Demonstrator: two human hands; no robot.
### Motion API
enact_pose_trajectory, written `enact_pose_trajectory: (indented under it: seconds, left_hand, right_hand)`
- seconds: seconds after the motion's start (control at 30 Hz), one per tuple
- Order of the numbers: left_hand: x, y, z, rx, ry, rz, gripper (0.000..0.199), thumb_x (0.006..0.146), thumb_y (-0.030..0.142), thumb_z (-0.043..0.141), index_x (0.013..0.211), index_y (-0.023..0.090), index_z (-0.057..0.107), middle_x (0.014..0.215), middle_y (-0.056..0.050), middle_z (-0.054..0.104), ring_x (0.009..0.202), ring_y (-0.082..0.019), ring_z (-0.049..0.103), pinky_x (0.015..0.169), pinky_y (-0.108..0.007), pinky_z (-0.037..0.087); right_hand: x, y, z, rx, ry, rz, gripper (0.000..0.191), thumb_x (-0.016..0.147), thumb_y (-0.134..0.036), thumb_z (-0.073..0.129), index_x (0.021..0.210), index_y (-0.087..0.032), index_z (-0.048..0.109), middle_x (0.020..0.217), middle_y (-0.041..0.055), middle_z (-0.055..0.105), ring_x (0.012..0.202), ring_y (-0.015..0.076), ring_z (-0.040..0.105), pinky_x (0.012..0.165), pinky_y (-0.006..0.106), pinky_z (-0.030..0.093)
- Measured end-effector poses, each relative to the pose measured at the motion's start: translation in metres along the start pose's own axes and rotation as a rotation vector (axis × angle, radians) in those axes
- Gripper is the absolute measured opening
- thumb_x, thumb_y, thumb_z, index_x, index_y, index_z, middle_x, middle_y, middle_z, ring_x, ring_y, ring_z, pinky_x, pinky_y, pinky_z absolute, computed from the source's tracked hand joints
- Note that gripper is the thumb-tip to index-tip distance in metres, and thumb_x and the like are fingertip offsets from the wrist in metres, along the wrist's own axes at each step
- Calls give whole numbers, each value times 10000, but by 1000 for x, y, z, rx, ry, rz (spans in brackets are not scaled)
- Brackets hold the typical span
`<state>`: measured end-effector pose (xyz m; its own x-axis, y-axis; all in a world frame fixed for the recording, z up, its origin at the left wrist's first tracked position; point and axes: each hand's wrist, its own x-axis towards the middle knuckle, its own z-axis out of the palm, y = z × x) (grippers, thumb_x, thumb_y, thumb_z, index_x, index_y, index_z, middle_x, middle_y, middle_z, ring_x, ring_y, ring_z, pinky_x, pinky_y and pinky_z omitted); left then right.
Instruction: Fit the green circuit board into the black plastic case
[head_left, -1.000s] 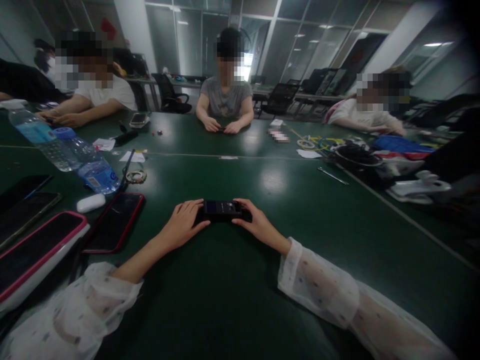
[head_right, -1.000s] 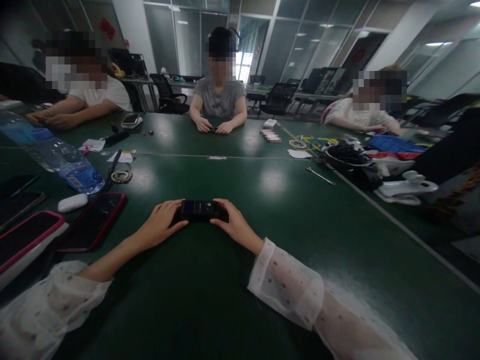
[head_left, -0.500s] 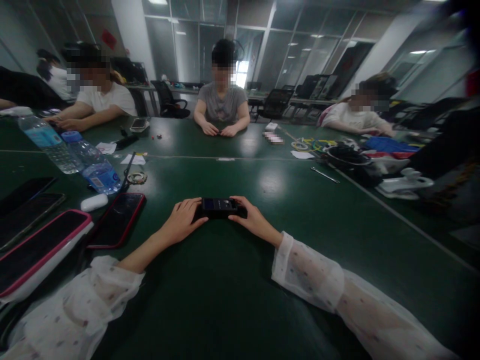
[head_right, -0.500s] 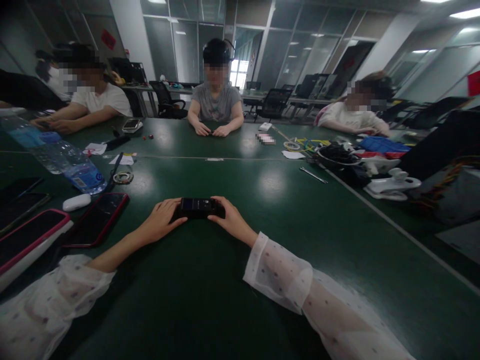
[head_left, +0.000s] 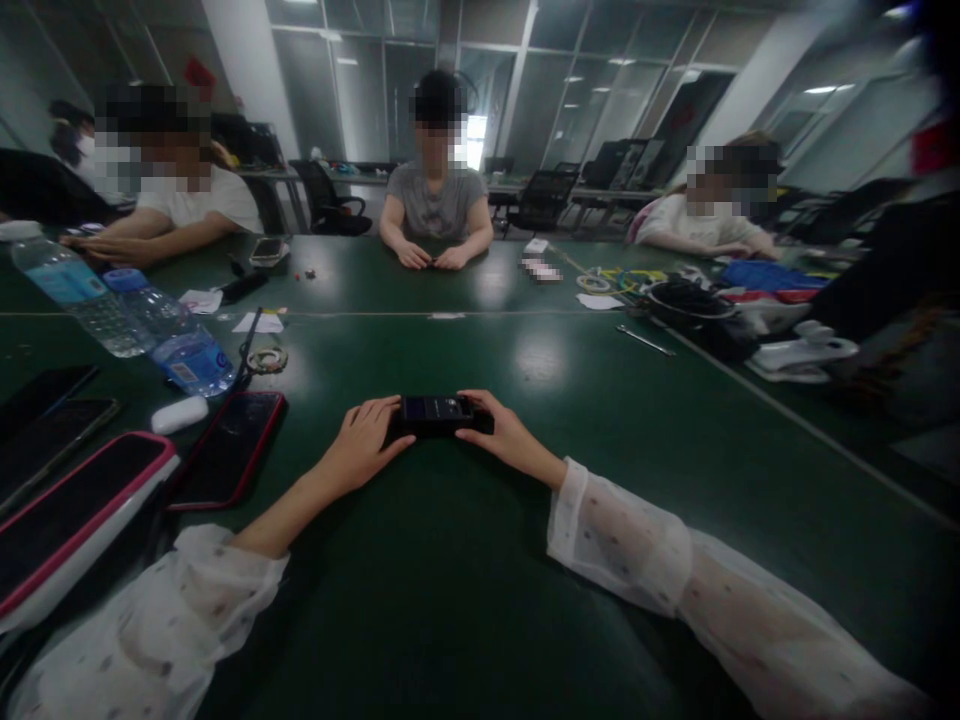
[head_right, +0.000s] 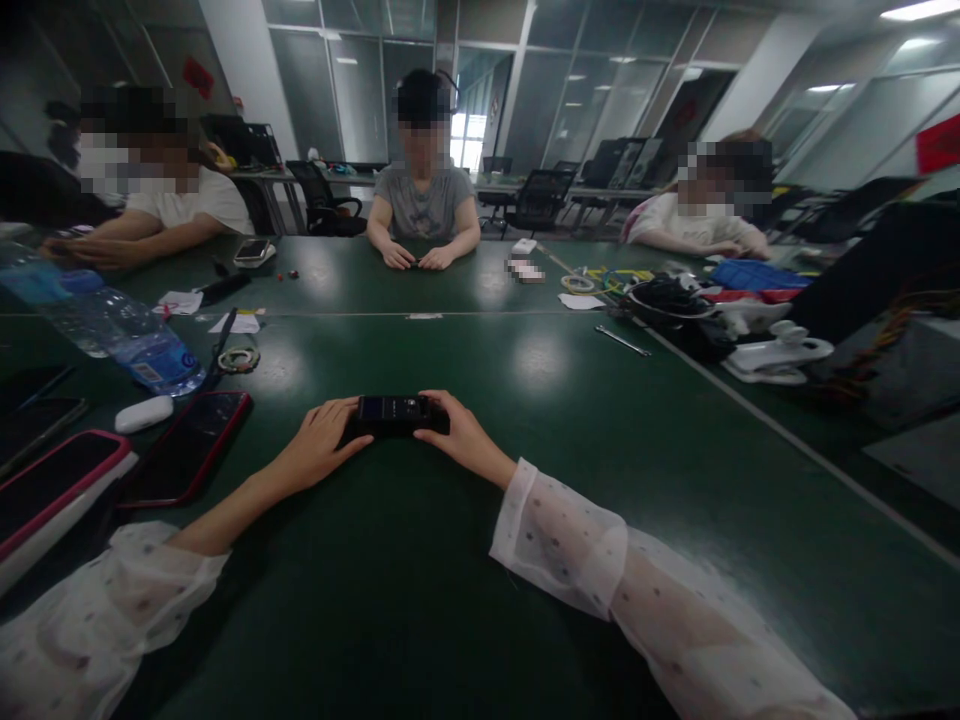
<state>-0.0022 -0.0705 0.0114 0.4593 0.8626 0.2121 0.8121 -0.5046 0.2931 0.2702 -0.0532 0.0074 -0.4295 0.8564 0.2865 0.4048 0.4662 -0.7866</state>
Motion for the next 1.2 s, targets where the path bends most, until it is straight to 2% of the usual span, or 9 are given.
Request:
enact_pose_trajectory:
  seconds: [0.3,0.57,0.8,1.0,1.2]
  left_hand:
    - [1,-5,5,-11,10,8,551,933,567,373,1306,167,442,1391,-140,475,1294,-288,413,1059,-511,327]
    - [-1,-1,2,3,14,-3,556,937,561,363,1318,162,425,1389,-137,479,1288,-288,421,1057,-509,335]
    - [-1,-2,3,11,8,-4,550,929,574,371,1288,166,454,1399,-135,471,1288,-293,420,1046,-512,345]
    - [0,-2,2,21,7,14,550,931,575,370,1299,173,446,1406,-131,463,1290,-289,418,1038,-506,357]
    - [-1,-4,4,33,33,25,454,975,479,325,1317,202,432,1398,-111,475,1288,-272,423,1043,-492,356]
  right_hand:
    - [1,1,0,24,2,23,555,791,-277,708,1284,-272,456,1263,64,572,1201,218,554,1057,478,430]
    - [0,-5,-1,36,4,18,534,787,-273,709,1265,-261,470,1248,68,583,1203,227,557,1064,494,417]
    - [0,1,1,38,11,4,516,774,-280,725,1225,-250,476,1200,67,602,1152,236,587,1038,498,437]
    - [1,3,0,76,64,10,496,788,-309,711,1214,-247,466,1204,74,583,1164,247,574,1026,495,452]
    - [0,6,1,125,138,3,507,787,-341,711,1217,-254,457,1219,73,574,1153,238,575,1032,471,454]
